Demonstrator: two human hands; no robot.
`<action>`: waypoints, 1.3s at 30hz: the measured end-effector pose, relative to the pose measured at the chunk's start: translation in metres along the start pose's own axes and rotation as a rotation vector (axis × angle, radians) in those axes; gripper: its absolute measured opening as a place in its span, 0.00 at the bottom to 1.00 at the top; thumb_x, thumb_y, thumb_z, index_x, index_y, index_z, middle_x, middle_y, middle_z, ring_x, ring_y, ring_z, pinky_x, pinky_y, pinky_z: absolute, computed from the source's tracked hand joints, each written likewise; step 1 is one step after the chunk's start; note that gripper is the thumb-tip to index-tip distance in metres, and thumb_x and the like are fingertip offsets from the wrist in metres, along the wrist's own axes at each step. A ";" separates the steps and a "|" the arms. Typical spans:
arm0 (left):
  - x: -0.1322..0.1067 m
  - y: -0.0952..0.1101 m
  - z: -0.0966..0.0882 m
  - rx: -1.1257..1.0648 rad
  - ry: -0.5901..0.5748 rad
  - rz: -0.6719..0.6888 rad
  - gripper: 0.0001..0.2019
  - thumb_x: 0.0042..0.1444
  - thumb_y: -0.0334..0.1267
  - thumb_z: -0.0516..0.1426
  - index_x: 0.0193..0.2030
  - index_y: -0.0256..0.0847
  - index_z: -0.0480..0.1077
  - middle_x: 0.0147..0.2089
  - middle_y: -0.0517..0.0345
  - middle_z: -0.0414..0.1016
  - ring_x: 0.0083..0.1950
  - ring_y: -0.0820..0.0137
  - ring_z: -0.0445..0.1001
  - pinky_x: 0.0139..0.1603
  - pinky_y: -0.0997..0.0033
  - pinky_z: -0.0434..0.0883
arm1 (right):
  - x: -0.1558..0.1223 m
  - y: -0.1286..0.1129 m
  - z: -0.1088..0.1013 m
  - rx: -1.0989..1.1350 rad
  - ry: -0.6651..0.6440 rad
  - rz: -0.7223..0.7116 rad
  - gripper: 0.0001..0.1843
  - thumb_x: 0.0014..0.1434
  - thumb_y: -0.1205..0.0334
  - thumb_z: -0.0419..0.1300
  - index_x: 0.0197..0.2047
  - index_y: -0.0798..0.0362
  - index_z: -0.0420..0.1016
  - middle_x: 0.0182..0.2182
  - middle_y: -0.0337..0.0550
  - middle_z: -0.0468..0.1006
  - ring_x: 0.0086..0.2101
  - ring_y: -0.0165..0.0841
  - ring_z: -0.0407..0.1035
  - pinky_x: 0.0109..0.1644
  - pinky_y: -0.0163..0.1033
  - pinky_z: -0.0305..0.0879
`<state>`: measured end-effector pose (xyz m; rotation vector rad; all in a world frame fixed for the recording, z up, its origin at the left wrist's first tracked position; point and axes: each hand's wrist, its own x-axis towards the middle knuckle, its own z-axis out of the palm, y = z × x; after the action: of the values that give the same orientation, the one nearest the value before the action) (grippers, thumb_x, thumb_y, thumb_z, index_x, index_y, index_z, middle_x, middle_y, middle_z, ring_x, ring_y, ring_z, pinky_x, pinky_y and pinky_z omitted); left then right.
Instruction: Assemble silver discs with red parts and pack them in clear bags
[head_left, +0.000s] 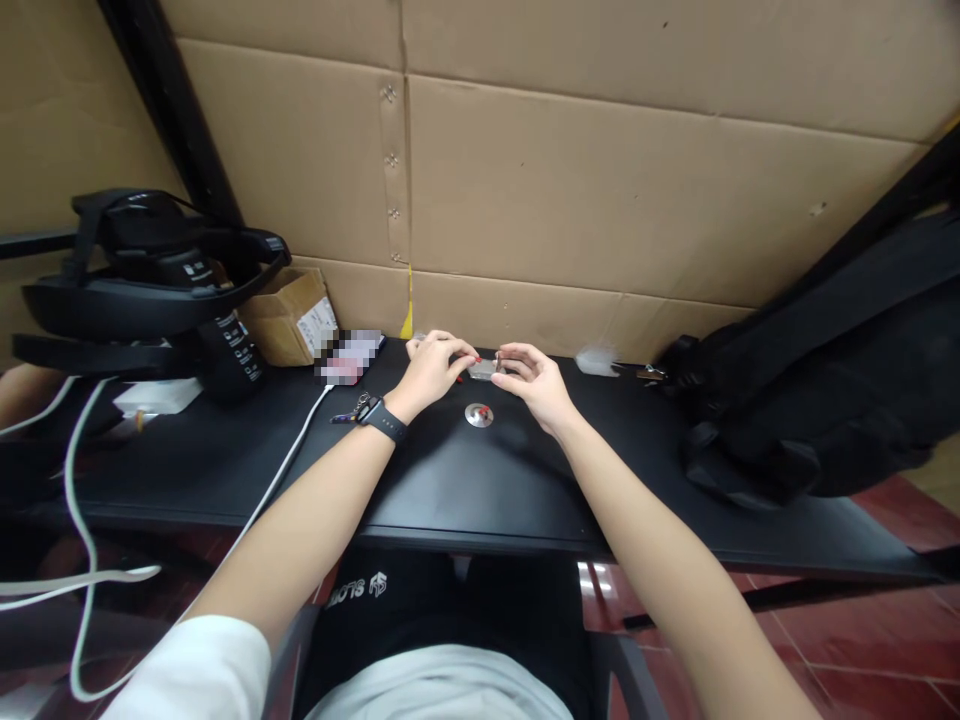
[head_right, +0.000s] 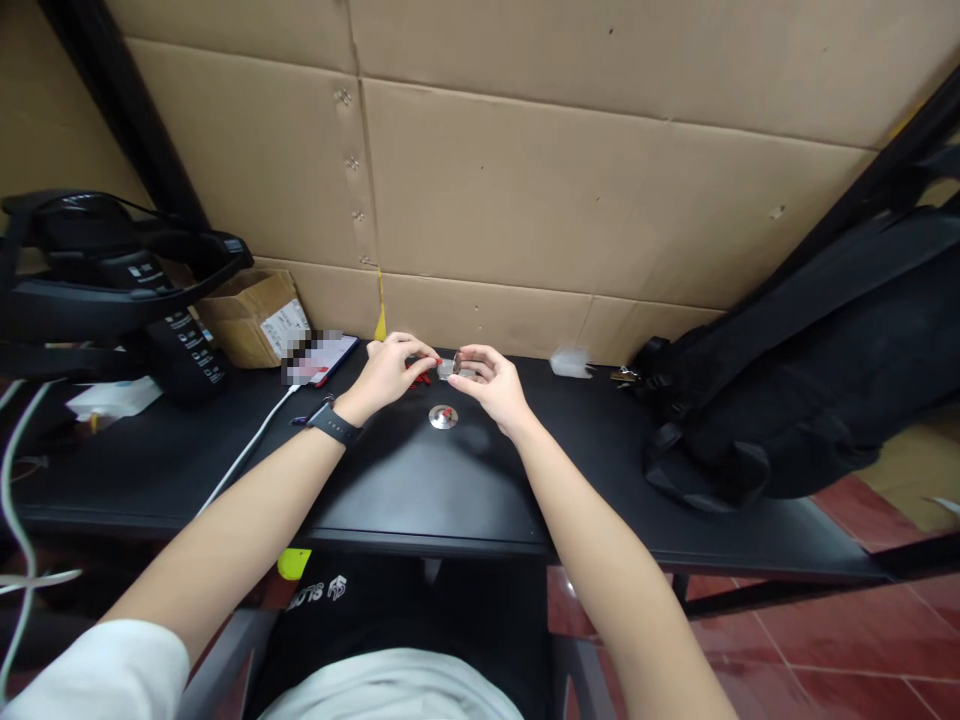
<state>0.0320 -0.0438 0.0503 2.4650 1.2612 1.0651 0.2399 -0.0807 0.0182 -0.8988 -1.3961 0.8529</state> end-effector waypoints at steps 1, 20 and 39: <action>0.000 0.001 0.001 0.008 0.003 0.019 0.08 0.68 0.41 0.58 0.41 0.48 0.80 0.47 0.57 0.83 0.59 0.57 0.72 0.59 0.52 0.58 | 0.000 0.000 0.000 -0.004 0.000 0.001 0.30 0.44 0.53 0.79 0.48 0.47 0.75 0.50 0.46 0.80 0.51 0.41 0.77 0.55 0.47 0.77; -0.008 0.017 0.018 -0.018 0.128 0.052 0.06 0.65 0.40 0.61 0.39 0.46 0.81 0.58 0.52 0.75 0.63 0.55 0.67 0.60 0.51 0.62 | -0.002 -0.007 0.000 -0.154 -0.046 -0.156 0.28 0.45 0.52 0.79 0.48 0.47 0.78 0.50 0.47 0.82 0.47 0.40 0.76 0.44 0.41 0.73; -0.014 0.016 0.020 0.138 0.274 0.242 0.05 0.62 0.36 0.62 0.36 0.44 0.80 0.60 0.48 0.73 0.65 0.52 0.65 0.57 0.49 0.60 | -0.002 0.000 0.004 -0.073 -0.032 -0.027 0.25 0.48 0.48 0.77 0.45 0.50 0.76 0.46 0.47 0.83 0.44 0.38 0.76 0.46 0.41 0.73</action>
<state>0.0500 -0.0611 0.0357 2.7015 1.1597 1.4651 0.2362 -0.0826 0.0167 -0.9235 -1.4719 0.8025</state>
